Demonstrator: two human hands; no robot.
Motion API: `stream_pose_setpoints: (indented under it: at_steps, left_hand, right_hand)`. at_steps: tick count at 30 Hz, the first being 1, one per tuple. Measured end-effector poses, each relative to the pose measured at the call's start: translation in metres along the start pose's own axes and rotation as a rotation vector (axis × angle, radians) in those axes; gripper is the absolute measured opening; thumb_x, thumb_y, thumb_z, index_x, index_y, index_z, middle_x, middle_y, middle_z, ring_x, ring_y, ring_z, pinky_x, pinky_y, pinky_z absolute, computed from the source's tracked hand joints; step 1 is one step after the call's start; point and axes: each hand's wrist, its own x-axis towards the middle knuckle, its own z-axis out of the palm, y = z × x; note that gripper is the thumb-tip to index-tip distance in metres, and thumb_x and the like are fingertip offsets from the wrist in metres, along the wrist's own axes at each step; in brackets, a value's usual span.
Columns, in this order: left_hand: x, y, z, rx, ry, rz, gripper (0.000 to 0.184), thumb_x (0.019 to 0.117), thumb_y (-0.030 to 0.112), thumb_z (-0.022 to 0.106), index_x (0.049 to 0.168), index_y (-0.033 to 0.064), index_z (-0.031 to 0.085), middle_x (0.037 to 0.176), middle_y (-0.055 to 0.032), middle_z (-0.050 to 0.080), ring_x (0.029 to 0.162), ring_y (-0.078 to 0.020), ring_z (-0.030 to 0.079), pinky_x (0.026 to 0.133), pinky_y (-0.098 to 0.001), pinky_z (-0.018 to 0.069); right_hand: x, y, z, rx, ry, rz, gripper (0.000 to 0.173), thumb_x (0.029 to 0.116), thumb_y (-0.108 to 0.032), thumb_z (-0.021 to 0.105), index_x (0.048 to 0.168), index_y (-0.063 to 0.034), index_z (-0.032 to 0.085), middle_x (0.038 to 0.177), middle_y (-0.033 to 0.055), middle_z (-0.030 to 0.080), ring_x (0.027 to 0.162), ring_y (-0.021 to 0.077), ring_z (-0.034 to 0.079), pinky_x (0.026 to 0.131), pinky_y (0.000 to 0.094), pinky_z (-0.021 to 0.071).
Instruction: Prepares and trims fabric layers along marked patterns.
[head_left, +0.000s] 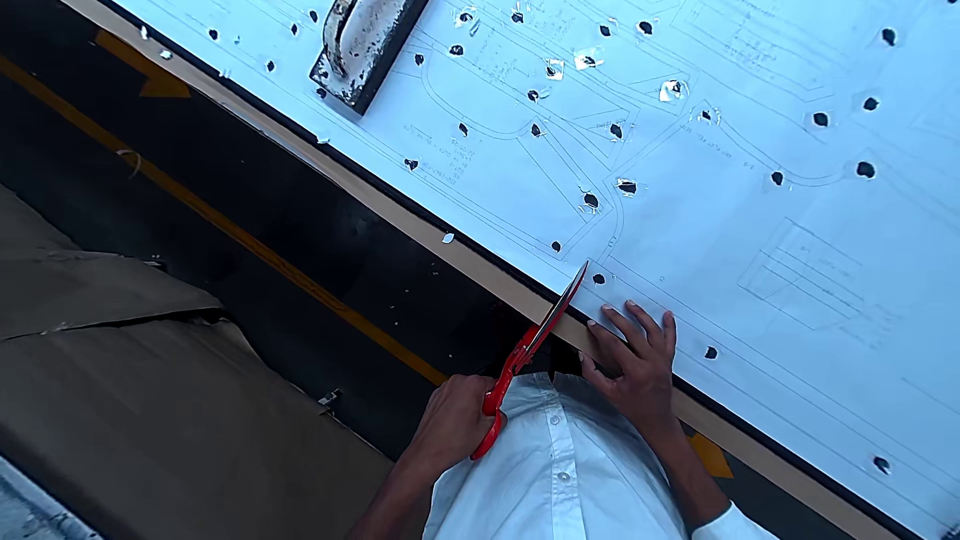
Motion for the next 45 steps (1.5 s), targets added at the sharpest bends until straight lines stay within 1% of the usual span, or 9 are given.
stream_pose_setpoints:
  at_steps: [5, 15, 20, 24, 27, 32, 34, 41, 45]
  left_hand:
    - [-0.002, 0.005, -0.001, -0.003, 0.003, -0.028, 0.016, 0.0936, 0.023, 0.068, 0.101, 0.0100, 0.074, 0.098, -0.0044, 0.076, 0.096, -0.0216, 0.071, 0.088, -0.0475, 0.0542]
    - [0.004, -0.001, 0.006, -0.044, 0.021, 0.008, 0.017, 0.0921, 0.022, 0.069, 0.101, 0.0091, 0.075, 0.098, -0.0031, 0.077, 0.094, -0.0182, 0.072, 0.087, -0.0435, 0.0551]
    - [0.005, -0.001, 0.007, -0.078, 0.019, 0.004, 0.019, 0.0917, 0.021, 0.069, 0.104, 0.0075, 0.075, 0.100, -0.0055, 0.077, 0.096, -0.0205, 0.073, 0.090, -0.0456, 0.0561]
    - [0.004, -0.001, 0.006, -0.087, 0.013, 0.015, 0.018, 0.0919, 0.021, 0.068, 0.101, 0.0072, 0.075, 0.099, -0.0052, 0.077, 0.094, -0.0194, 0.073, 0.088, -0.0440, 0.0560]
    - [0.003, 0.002, 0.004, -0.087, -0.004, 0.003, 0.021, 0.0926, 0.021, 0.067, 0.106, 0.0067, 0.075, 0.101, -0.0056, 0.077, 0.094, -0.0199, 0.072, 0.089, -0.0435, 0.0554]
    - [0.004, 0.005, 0.002, -0.056, -0.024, -0.025, 0.027, 0.0923, 0.025, 0.066, 0.112, 0.0077, 0.074, 0.107, -0.0068, 0.076, 0.102, -0.0241, 0.071, 0.092, -0.0490, 0.0538]
    - [0.004, 0.007, 0.002, -0.057, -0.025, -0.023, 0.028, 0.0927, 0.025, 0.066, 0.113, 0.0078, 0.074, 0.108, -0.0065, 0.076, 0.104, -0.0241, 0.071, 0.093, -0.0490, 0.0536]
    - [0.004, 0.009, 0.002, -0.046, -0.013, -0.018, 0.026, 0.0924, 0.024, 0.066, 0.112, 0.0084, 0.075, 0.106, -0.0059, 0.076, 0.102, -0.0232, 0.071, 0.093, -0.0476, 0.0534]
    - [0.004, 0.007, 0.003, -0.052, -0.002, 0.007, 0.025, 0.0908, 0.023, 0.068, 0.108, 0.0066, 0.075, 0.102, -0.0072, 0.076, 0.098, -0.0232, 0.071, 0.090, -0.0464, 0.0540]
  right_hand:
    - [0.000, -0.001, -0.001, 0.003, -0.008, 0.005, 0.037, 0.0909, -0.044, 0.068, 0.117, -0.0206, 0.079, 0.138, 0.0042, 0.065, 0.142, 0.0353, 0.046, 0.119, 0.0713, 0.0134]
    - [0.001, -0.001, -0.001, 0.004, -0.003, 0.005, 0.037, 0.0914, -0.044, 0.067, 0.116, -0.0207, 0.079, 0.138, 0.0043, 0.066, 0.142, 0.0359, 0.047, 0.118, 0.0715, 0.0133]
    - [0.001, 0.000, -0.001, 0.012, -0.004, 0.000, 0.037, 0.0911, -0.044, 0.067, 0.117, -0.0206, 0.079, 0.139, 0.0046, 0.065, 0.142, 0.0360, 0.047, 0.118, 0.0721, 0.0137]
    - [0.000, 0.000, 0.001, 0.010, 0.001, 0.001, 0.037, 0.0910, -0.045, 0.067, 0.117, -0.0210, 0.079, 0.138, 0.0045, 0.066, 0.142, 0.0363, 0.047, 0.118, 0.0722, 0.0144]
    - [0.000, 0.001, 0.002, 0.005, 0.003, 0.000, 0.037, 0.0912, -0.044, 0.067, 0.119, -0.0216, 0.078, 0.139, 0.0039, 0.065, 0.142, 0.0352, 0.046, 0.118, 0.0718, 0.0140]
    - [-0.002, 0.003, 0.004, -0.001, 0.006, 0.001, 0.037, 0.0907, -0.044, 0.067, 0.119, -0.0232, 0.078, 0.140, 0.0021, 0.064, 0.144, 0.0341, 0.045, 0.119, 0.0717, 0.0140]
    - [-0.003, 0.003, 0.005, -0.006, 0.006, 0.000, 0.036, 0.0907, -0.045, 0.067, 0.118, -0.0240, 0.078, 0.139, 0.0017, 0.065, 0.143, 0.0340, 0.046, 0.118, 0.0718, 0.0146]
    - [-0.003, 0.004, 0.004, -0.004, 0.000, -0.009, 0.037, 0.0907, -0.046, 0.067, 0.118, -0.0241, 0.078, 0.140, 0.0018, 0.065, 0.143, 0.0335, 0.046, 0.118, 0.0715, 0.0149]
    - [-0.004, 0.004, 0.004, -0.002, -0.002, -0.010, 0.037, 0.0903, -0.046, 0.067, 0.118, -0.0240, 0.078, 0.140, 0.0024, 0.065, 0.143, 0.0344, 0.046, 0.118, 0.0719, 0.0143]
